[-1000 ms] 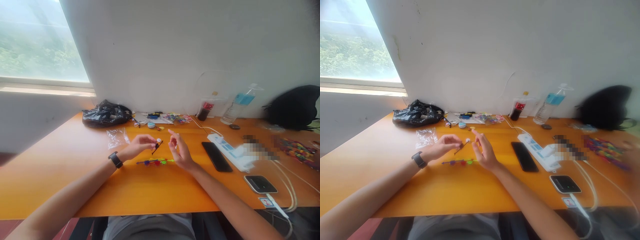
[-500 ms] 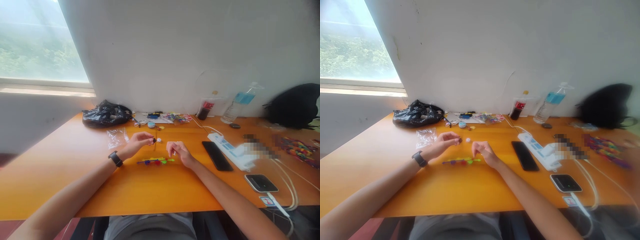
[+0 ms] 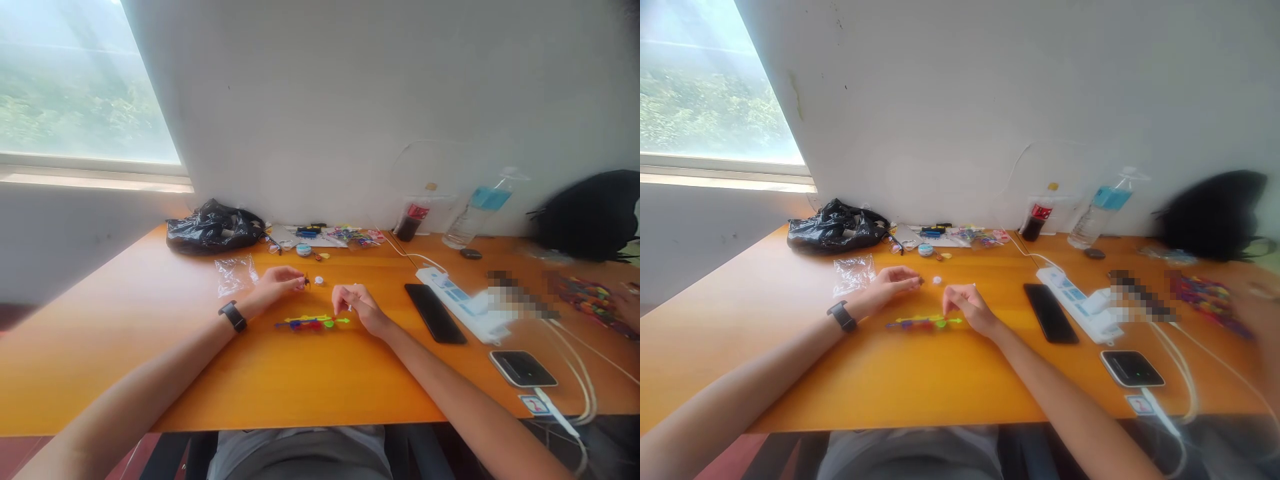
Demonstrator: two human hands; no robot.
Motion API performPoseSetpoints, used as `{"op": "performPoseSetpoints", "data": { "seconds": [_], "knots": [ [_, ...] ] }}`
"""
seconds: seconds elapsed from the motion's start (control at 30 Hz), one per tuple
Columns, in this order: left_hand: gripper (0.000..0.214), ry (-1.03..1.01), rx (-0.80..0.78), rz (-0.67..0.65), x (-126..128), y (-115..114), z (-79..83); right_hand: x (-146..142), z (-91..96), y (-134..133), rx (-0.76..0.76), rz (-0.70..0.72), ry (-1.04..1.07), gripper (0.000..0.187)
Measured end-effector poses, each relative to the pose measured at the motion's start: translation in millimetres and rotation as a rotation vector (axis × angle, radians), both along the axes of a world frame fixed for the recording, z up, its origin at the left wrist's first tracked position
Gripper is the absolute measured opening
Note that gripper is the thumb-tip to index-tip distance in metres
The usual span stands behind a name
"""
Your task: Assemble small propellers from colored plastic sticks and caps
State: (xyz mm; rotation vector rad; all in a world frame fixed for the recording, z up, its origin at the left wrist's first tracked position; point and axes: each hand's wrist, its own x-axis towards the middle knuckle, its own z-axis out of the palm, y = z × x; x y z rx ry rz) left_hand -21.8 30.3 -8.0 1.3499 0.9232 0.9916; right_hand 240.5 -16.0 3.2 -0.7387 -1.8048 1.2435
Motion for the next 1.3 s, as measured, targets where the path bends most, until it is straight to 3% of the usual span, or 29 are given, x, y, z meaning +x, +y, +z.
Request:
{"op": "performPoseSetpoints", "data": {
  "seconds": [0.3, 0.53, 0.77, 0.9, 1.1, 1.3],
  "knots": [
    [0.045, 0.001, -0.023, 0.002, 3, -6, 5.0, 1, 0.1, 0, 0.01, 0.001, -0.032, 0.058],
    [0.046, -0.104, -0.047, -0.024, 1, 1, -5.3, 1, -0.9, 1, 0.001, -0.032, -0.023, 0.059],
    [0.027, -0.331, -0.261, -0.041, 1, 7, -7.8, 6, -9.7, 12, -0.062, -0.246, -0.004, 0.067],
    [0.051, -0.379, -0.352, -0.078, -3, 11, -2.1, 12, -13.5, 21, -0.084, -0.34, 0.022, 0.069],
    [0.041, -0.111, -0.128, -0.005, -2, 6, -2.2, 18, -16.1, 29, -0.051, -0.401, -0.003, 0.061],
    [0.04, 0.187, 0.062, -0.109, 2, -4, -0.2, 36, -17.6, 46, 0.138, -0.489, -0.206, 0.015]
  ]
}}
